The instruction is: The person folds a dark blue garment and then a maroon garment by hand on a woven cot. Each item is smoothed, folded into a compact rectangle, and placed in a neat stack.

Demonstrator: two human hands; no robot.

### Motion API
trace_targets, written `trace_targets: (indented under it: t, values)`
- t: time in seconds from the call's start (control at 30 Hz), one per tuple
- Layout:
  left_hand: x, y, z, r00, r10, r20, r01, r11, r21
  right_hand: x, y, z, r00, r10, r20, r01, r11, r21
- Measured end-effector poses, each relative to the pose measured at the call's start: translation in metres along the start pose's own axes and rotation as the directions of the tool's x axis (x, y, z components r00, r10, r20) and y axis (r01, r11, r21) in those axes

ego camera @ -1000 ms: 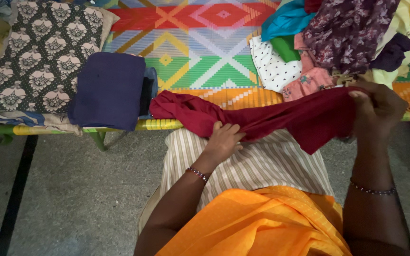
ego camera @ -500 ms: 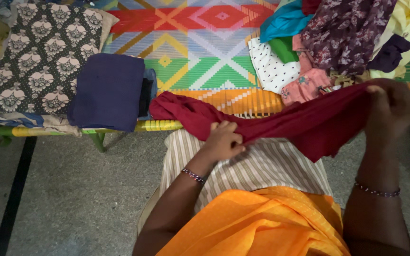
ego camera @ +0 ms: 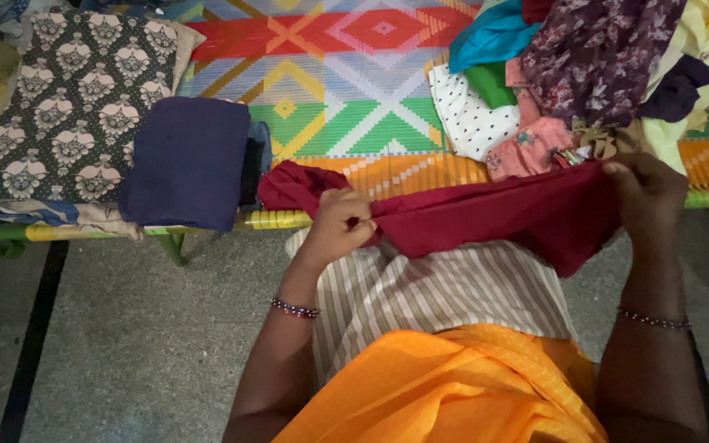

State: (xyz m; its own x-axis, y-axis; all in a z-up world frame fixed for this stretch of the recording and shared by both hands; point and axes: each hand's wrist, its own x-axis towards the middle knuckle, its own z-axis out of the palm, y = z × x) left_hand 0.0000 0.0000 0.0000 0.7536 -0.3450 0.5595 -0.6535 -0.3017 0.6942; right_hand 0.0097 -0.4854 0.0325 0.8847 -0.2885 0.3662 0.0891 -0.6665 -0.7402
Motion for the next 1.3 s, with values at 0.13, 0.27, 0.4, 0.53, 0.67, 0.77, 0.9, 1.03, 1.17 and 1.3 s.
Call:
trace_targets:
  t: [0.13, 0.27, 0.4, 0.53, 0.67, 0.77, 0.9, 1.03, 1.17, 1.3]
  values:
    - [-0.005, 0.005, -0.010, 0.990, -0.086, 0.110, 0.128, 0.867, -0.481, 0.001, 0.012, -0.013, 0.994, 0.017, 0.107, -0.039, 0.979, 0.201]
    - [-0.009, 0.010, -0.007, 0.933, -0.266, 0.242, 0.353, 0.808, -0.473, 0.003, 0.018, -0.018, 0.985, -0.005, 0.172, -0.066, 0.910, 0.409]
    - [-0.005, 0.013, 0.001, 0.944, -0.314, 0.100, 0.328, 0.919, -0.220, 0.000, 0.006, -0.023, 0.986, -0.031, 0.163, -0.029, 0.934, 0.357]
    - [-0.004, 0.012, -0.001, 0.924, -0.238, 0.300, 0.356, 0.822, -0.444, -0.003, -0.010, -0.024, 0.985, 0.003, 0.172, -0.067, 0.927, 0.370]
    - [-0.008, 0.013, -0.008, 0.849, -0.195, 0.491, 0.390, 0.858, -0.334, -0.003, -0.012, -0.021, 0.982, 0.068, 0.176, -0.108, 0.968, 0.226]
    - [-0.010, 0.015, -0.006, 0.847, -0.125, 0.516, 0.265, 0.942, -0.205, 0.001, -0.004, -0.015, 0.986, 0.007, 0.167, -0.033, 0.988, 0.153]
    - [-0.007, 0.013, 0.004, 0.928, -0.155, 0.340, 0.312, 0.821, -0.477, 0.004, 0.010, -0.010, 0.989, -0.027, 0.143, 0.007, 0.990, 0.139]
    - [0.000, 0.015, 0.010, 0.957, -0.288, -0.043, 0.253, 0.897, -0.363, 0.005, 0.014, -0.014, 0.977, 0.119, 0.176, -0.142, 0.983, 0.121]
    - [0.009, 0.028, 0.008, 0.935, -0.265, -0.236, 0.239, 0.962, -0.134, 0.008, 0.001, -0.020, 0.964, 0.111, 0.242, -0.152, 0.976, 0.158]
    - [0.024, 0.041, -0.003, 0.925, -0.213, -0.315, 0.250, 0.965, 0.082, 0.021, -0.015, -0.019, 0.931, 0.100, 0.352, -0.132, 0.989, 0.070]
